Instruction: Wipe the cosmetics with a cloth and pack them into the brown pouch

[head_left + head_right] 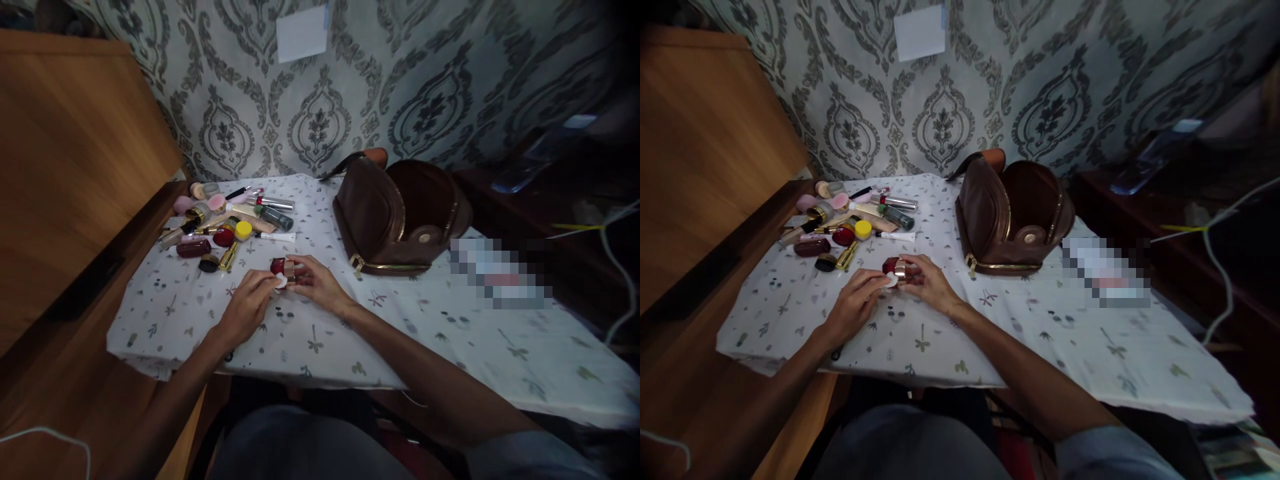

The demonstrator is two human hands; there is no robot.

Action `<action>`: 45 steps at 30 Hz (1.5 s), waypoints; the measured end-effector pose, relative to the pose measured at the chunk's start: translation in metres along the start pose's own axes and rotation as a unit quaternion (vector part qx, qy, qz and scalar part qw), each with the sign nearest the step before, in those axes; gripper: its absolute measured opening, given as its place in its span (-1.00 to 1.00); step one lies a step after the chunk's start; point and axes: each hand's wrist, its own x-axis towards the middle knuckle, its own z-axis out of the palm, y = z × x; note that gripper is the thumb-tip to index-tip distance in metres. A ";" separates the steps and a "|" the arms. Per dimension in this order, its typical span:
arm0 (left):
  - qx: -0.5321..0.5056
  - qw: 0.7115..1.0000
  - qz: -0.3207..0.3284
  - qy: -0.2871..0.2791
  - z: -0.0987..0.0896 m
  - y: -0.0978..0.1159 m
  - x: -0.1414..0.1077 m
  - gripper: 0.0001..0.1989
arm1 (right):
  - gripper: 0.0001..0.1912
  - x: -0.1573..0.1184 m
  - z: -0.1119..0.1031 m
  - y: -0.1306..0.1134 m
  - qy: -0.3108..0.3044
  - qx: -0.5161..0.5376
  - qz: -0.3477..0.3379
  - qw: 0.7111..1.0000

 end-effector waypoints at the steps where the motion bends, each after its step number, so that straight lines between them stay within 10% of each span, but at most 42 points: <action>1: 0.001 1.000 -0.002 0.001 -0.001 0.001 0.000 -0.67 | -0.37 0.000 0.000 -0.002 0.000 0.000 0.003 1.000; 13: -0.034 0.994 -0.103 0.015 -0.005 -0.014 0.011 -0.77 | -0.48 -0.006 0.002 -0.016 -0.012 -0.086 0.035 0.996; 31: 0.044 0.999 -0.002 0.019 0.004 0.004 0.001 -0.65 | -0.50 -0.001 -0.001 -0.013 -0.025 -0.042 0.058 0.997; 45: -0.044 0.996 -0.072 0.027 0.003 -0.008 0.008 -0.74 | -0.34 -0.002 -0.008 -0.004 -0.046 -0.021 0.060 0.997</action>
